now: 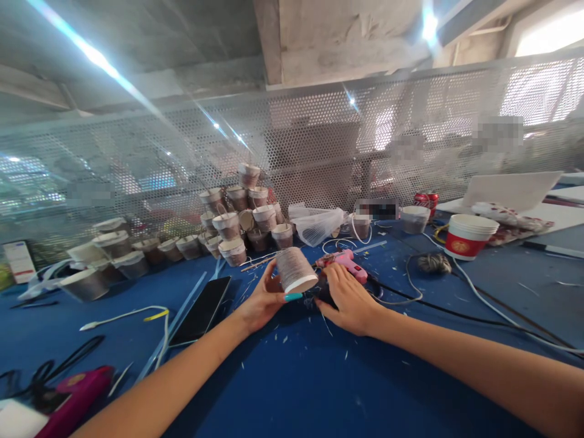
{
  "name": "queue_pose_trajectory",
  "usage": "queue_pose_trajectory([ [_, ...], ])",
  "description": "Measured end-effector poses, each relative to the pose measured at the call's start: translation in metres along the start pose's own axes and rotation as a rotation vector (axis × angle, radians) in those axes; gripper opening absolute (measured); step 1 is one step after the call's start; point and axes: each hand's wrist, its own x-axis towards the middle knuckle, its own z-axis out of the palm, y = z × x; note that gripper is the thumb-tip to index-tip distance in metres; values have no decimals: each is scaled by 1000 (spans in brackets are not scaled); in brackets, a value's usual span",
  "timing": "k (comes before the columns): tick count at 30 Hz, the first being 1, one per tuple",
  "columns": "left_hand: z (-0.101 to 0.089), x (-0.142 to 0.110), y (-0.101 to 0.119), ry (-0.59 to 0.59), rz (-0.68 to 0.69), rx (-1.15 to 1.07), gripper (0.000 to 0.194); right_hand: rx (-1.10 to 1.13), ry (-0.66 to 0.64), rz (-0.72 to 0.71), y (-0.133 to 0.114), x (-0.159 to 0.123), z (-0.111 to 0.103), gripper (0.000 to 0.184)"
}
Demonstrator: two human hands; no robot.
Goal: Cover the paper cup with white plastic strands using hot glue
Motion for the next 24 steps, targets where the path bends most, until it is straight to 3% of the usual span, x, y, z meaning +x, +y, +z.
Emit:
queue_pose_trajectory([
  [2,0,1,-1,19,25,29,86,36,88,2,0,-1,-1,49],
  [4,0,2,-3,15,32,31,90,60,154,-38,1,-1,1,54],
  [10,-2,0,-3,-97,-2,-42,89,53,254,-222,6,2,11,31],
  [14,-1,-4,-3,-150,-92,-49,102,39,269,-293,7,2,10,28],
  [24,2,-3,-3,81,-27,-7,101,113,275,-342,3,0,3,43],
])
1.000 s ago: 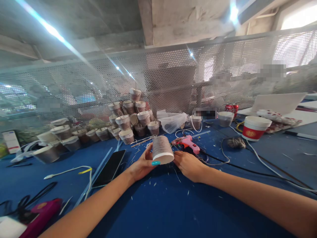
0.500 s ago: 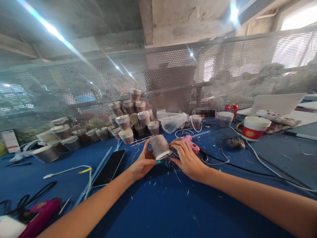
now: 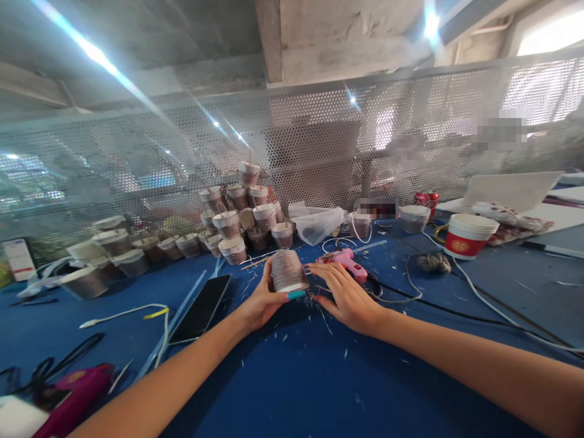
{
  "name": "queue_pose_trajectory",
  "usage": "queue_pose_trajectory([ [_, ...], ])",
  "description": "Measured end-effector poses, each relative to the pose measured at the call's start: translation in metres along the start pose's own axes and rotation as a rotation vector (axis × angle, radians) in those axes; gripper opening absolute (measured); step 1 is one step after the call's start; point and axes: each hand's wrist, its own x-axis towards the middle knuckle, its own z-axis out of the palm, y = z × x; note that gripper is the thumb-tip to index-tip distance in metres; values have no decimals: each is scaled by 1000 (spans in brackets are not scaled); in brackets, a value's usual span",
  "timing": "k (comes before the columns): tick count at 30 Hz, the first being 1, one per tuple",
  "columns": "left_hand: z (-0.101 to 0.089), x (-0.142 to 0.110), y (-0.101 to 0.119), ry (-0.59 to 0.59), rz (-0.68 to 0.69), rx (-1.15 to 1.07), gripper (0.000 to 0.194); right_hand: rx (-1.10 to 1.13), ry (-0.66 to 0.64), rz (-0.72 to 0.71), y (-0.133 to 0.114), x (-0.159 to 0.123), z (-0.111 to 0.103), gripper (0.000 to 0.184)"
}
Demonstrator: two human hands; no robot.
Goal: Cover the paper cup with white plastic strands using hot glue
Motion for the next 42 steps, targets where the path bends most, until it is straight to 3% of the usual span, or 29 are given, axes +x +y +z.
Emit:
queue_pose_trajectory([
  [11,0,1,0,-98,14,-13,104,57,-28,-5,-1,-1,-1,64],
  [20,2,0,0,-36,-11,27,107,63,9,-11,1,-3,-10,49],
  [22,3,0,1,-12,-31,33,102,4,36,62,3,-1,-14,39],
  [24,4,0,2,11,-59,40,97,-186,40,268,5,2,-17,30],
  [27,5,-2,3,28,-75,37,95,-541,-111,600,11,7,-19,29],
  [29,6,-3,5,33,-68,28,94,-660,-244,717,17,9,-19,40],
  [32,9,-6,7,60,-68,27,90,-699,-322,732,26,7,-18,50],
  [35,11,-8,9,73,-61,40,87,-669,-328,692,33,5,-18,44],
  [42,7,-6,8,83,-22,37,93,-548,-425,823,35,11,-27,39],
])
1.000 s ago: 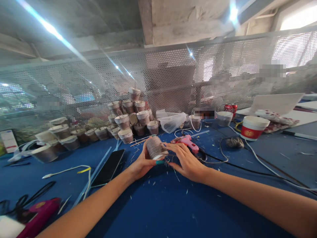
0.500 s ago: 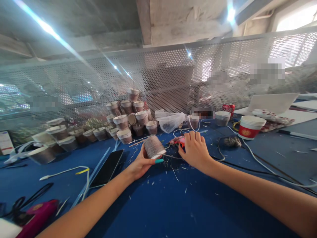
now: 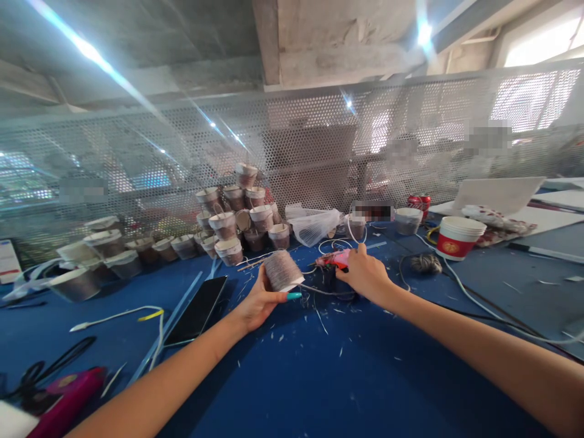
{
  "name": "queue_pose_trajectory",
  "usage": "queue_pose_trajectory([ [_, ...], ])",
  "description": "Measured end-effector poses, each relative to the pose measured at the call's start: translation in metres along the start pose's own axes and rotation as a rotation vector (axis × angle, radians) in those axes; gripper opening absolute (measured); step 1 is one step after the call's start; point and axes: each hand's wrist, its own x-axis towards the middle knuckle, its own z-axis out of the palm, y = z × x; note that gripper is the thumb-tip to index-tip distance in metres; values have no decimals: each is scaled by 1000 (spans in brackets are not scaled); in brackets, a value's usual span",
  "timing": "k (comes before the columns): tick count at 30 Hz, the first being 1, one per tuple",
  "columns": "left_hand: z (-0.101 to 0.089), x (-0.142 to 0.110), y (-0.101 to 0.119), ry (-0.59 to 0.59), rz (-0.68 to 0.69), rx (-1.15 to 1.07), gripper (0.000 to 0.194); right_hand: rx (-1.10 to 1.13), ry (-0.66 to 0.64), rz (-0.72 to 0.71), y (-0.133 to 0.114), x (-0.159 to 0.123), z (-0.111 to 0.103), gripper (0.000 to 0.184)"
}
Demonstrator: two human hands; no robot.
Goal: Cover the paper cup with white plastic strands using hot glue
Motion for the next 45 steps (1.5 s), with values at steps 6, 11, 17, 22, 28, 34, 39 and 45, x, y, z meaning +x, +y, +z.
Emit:
queue_pose_trajectory([
  [6,-2,7,-3,125,73,-32,95,77,61,141,-2,4,-10,39],
  [11,-3,11,-4,190,96,-57,91,177,111,115,-12,-4,-16,40],
  [17,-5,13,-5,172,80,-64,90,223,207,-34,-20,-13,-13,45],
  [22,-4,13,-5,172,87,-73,84,227,225,-94,-20,-15,-7,41],
  [28,-3,14,-6,164,83,-63,85,212,205,-96,-19,-15,-4,41],
  [34,-3,14,-6,158,80,-62,87,175,191,-110,-21,-17,-4,35],
  [39,-5,14,-7,143,71,-65,93,155,193,-120,-19,-17,-3,31],
  [45,-5,15,-8,155,56,-80,98,150,198,-136,-17,-17,-2,30],
])
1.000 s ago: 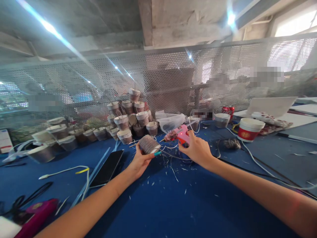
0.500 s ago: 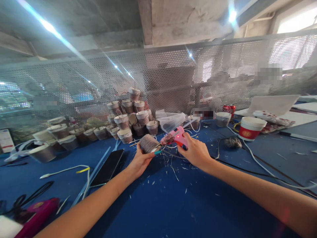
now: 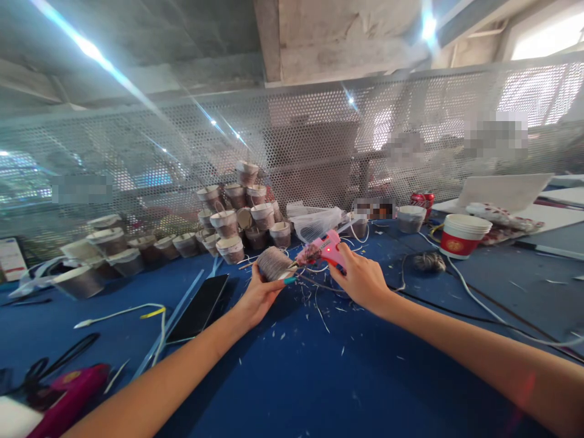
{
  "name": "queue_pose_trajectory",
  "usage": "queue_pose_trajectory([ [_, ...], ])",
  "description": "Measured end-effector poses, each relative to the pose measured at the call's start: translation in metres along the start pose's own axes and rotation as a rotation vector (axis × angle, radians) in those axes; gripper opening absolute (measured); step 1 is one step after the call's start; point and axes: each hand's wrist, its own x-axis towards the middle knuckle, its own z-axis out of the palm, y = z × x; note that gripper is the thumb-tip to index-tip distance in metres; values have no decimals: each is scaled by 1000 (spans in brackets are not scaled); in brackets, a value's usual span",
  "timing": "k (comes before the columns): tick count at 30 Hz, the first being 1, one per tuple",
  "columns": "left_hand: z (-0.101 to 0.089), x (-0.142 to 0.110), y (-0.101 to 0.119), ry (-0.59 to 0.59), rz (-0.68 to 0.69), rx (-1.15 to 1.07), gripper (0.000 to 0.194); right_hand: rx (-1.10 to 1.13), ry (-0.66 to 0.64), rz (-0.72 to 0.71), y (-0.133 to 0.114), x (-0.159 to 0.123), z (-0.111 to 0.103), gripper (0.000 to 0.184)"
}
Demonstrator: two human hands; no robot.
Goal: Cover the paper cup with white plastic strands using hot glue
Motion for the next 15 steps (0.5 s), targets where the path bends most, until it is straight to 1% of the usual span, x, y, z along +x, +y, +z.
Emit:
queue_pose_trajectory([
  [8,0,0,2,35,-6,-37,88,9,22,-5,4,2,2,31],
  [15,0,2,0,46,-22,-68,91,23,13,14,7,3,1,31],
])
